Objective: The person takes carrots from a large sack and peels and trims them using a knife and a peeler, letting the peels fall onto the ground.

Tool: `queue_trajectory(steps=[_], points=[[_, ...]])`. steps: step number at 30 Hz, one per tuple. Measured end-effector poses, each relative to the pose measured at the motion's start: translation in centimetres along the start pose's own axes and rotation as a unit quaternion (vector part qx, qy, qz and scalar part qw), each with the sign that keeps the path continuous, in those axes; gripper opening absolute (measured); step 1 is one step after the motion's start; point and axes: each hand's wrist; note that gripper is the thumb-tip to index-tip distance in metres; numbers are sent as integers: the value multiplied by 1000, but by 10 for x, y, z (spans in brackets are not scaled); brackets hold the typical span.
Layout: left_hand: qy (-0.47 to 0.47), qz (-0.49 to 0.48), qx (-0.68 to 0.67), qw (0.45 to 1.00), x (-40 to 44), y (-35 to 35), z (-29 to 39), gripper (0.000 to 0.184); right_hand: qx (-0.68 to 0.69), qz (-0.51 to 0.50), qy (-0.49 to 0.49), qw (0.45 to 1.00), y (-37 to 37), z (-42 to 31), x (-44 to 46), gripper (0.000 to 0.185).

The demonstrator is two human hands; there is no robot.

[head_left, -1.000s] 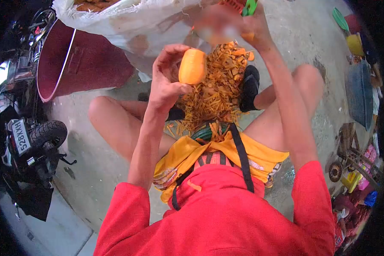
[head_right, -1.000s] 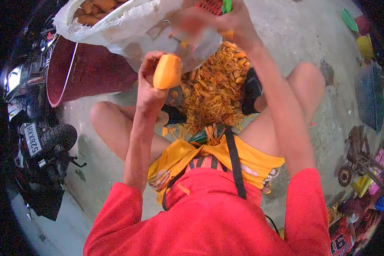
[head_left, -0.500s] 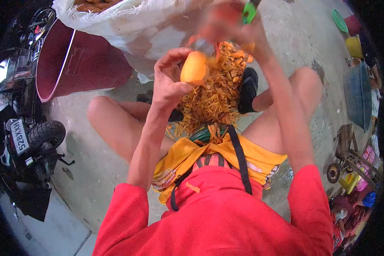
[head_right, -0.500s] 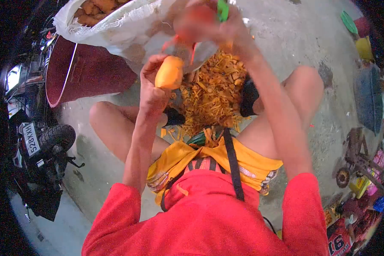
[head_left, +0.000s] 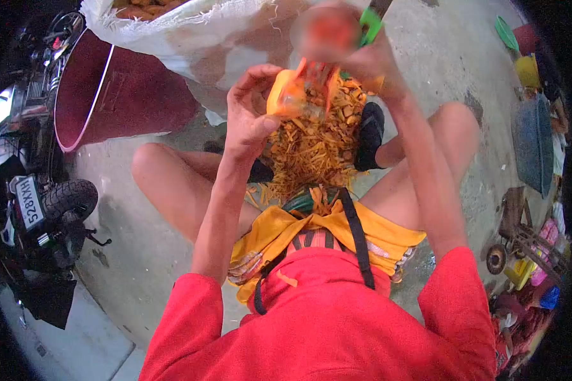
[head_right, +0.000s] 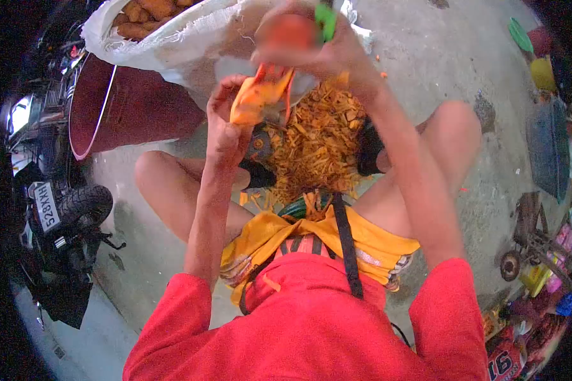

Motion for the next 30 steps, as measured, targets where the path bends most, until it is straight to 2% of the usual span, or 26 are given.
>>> queue_trajectory(steps=[1, 3, 5, 6, 7, 9, 10, 11, 13, 14, 17, 18, 19, 21, 22, 27, 30], points=[[2, -9, 7, 1000, 2, 1, 0, 83, -87, -5, 54, 995, -5, -2, -2, 24], [0, 6, -4, 1000, 0, 3, -5, 80, -102, -12, 71, 992, -2, 10, 3, 24], [19, 71, -10, 997, 4, 8, -4, 77, 9, 29, -36, 999, -2, 14, 8, 24], [45, 111, -14, 993, 4, 3, 1, 76, 36, 69, -15, 997, -6, 22, 16, 24], [43, 109, -11, 993, 3, 4, 0, 76, 37, 69, -11, 997, -2, 23, 16, 24], [-2, 20, -49, 999, 1, 4, -4, 80, 20, 87, -65, 994, 7, 17, 12, 22], [5, 35, -36, 999, 0, 1, -4, 84, 104, 13, -15, 994, 8, 17, 11, 20], [4, 34, -43, 998, 1, 0, -4, 84, 98, 11, -16, 995, 7, 15, 7, 20], [21, 6, 14, 1000, -1, 3, -1, 89, -24, -18, -27, 999, -6, 11, -2, 25], [3, 5, 48, 999, 0, 10, -5, 87, 18, 11, -20, 1000, -5, 24, 2, 24], [-4, -13, -3, 1000, -3, 16, -4, 84, -11, 29, -12, 999, 19, 30, 16, 20], [-9, 12, -16, 1000, -2, 3, -2, 82, -66, 31, -9, 997, 23, 26, 15, 25], [-12, 13, -19, 1000, -2, 4, -5, 82, -69, 27, -9, 997, 19, 19, 10, 25], [42, 62, 35, 997, 0, 9, -6, 80, -25, 11, -23, 999, 1, 6, -4, 23], [46, 11, -20, 999, -2, 6, -5, 82, -11, 14, -11, 1000, -8, 7, -7, 24], [44, 41, -28, 998, -8, -3, -10, 86, 24, 20, -85, 996, -6, 12, -7, 28], [54, 39, 45, 997, -9, -7, -2, 71, 11, 30, -31, 999, -6, 17, -4, 27]])
Point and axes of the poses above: each hand's wrist, its own x-axis towards the middle knuckle, its own y-axis out of the back of the hand, z = x × y, and after that the axes turned 10 degrees about -x, right-handed
